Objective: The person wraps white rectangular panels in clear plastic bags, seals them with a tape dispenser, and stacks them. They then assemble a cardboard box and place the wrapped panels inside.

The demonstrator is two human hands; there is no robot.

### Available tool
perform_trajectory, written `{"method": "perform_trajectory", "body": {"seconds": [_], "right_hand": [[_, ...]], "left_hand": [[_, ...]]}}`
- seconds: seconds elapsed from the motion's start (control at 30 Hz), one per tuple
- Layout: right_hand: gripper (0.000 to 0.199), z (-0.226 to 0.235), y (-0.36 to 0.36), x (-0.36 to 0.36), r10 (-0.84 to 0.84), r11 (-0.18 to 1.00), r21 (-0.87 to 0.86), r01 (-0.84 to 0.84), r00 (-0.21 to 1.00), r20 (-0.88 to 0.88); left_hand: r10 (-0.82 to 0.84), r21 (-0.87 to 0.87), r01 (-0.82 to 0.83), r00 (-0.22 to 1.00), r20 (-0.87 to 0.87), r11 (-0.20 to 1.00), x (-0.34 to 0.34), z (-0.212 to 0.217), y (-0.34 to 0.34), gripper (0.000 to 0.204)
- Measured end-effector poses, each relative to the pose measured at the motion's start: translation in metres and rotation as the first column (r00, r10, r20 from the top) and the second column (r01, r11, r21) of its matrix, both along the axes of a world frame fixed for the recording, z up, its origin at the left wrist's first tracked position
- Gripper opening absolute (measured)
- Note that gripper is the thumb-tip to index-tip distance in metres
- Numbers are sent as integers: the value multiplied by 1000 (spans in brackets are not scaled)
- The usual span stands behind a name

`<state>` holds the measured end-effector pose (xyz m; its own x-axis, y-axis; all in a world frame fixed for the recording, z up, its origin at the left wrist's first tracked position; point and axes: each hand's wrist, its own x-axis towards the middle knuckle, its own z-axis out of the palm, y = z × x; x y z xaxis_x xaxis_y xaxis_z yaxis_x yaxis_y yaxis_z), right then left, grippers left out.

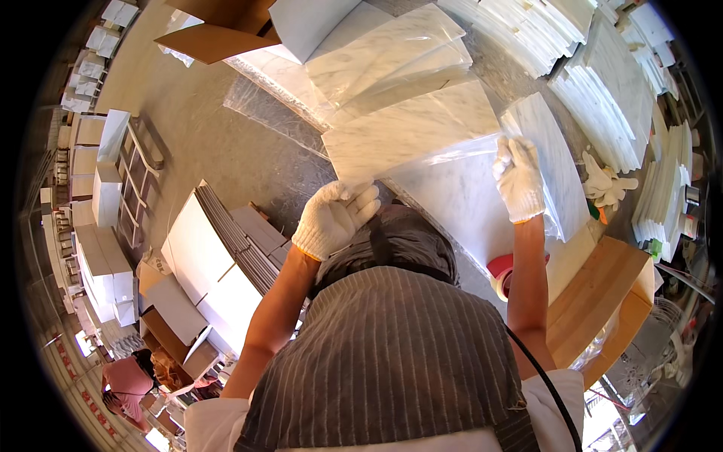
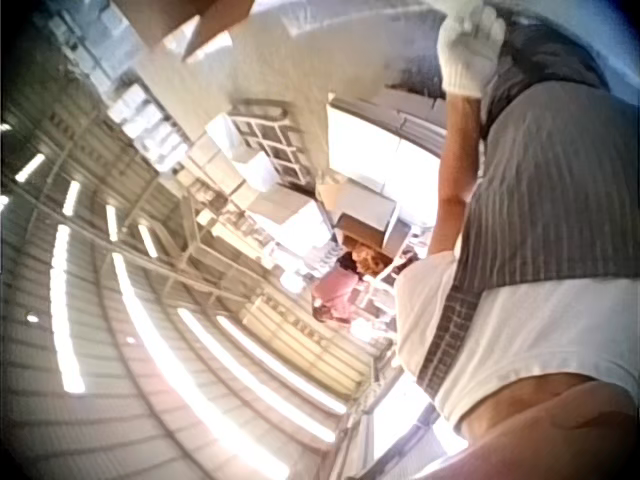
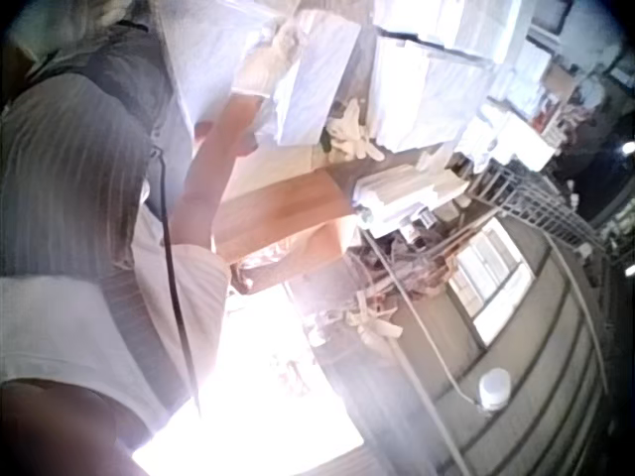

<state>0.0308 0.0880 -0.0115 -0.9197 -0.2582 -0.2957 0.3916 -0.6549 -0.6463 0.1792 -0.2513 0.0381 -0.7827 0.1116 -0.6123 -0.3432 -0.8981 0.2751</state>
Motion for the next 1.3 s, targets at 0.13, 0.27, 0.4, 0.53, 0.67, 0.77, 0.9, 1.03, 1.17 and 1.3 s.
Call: {"method": "perform_trajectory", "body": {"seconds": [0.13,0.27,0.4,0.53,0.67,0.77,0.9,1.03,1.17,1.3], "right_hand": [[18,20,-38,-30,-69,994,-77,84,981,182],[16,22,-68,-41,-96,978,-159,131,972,214],[23,5,-84,-40,-93,956,266,126,987,-130],[41,18,-89,-31,661,46,796,604,579,-477],[60,0,-81,-51,632,-125,754,645,637,-441],[72,-5,-80,-77,555,-65,870,489,742,-376],[79,11,-83,-107,541,-139,974,180,837,-77],[73,15,-85,-123,511,-110,993,35,859,26],[70,26,-93,-124,514,-138,990,-27,853,95],[67,10,-85,-121,552,-131,991,41,833,39]], "left_hand": [[154,39,-157,986,67,987,-11,8,4,14],[295,-82,-301,953,-74,950,-27,13,18,13],[-580,-977,-91,793,-188,192,-28,11,21,29],[-710,-612,-519,697,100,-596,-56,-3,12,44],[-428,-636,-255,894,133,-728,-65,-13,-6,46],[-128,-923,-57,992,-8,-382,-61,-35,1,70],[61,-892,93,989,134,442,-60,-52,-3,88],[1,-638,37,998,59,770,-65,-41,-10,81],[22,-654,1,999,27,756,-59,-55,-11,75],[22,-617,29,997,75,786,-37,-49,8,65]]}}
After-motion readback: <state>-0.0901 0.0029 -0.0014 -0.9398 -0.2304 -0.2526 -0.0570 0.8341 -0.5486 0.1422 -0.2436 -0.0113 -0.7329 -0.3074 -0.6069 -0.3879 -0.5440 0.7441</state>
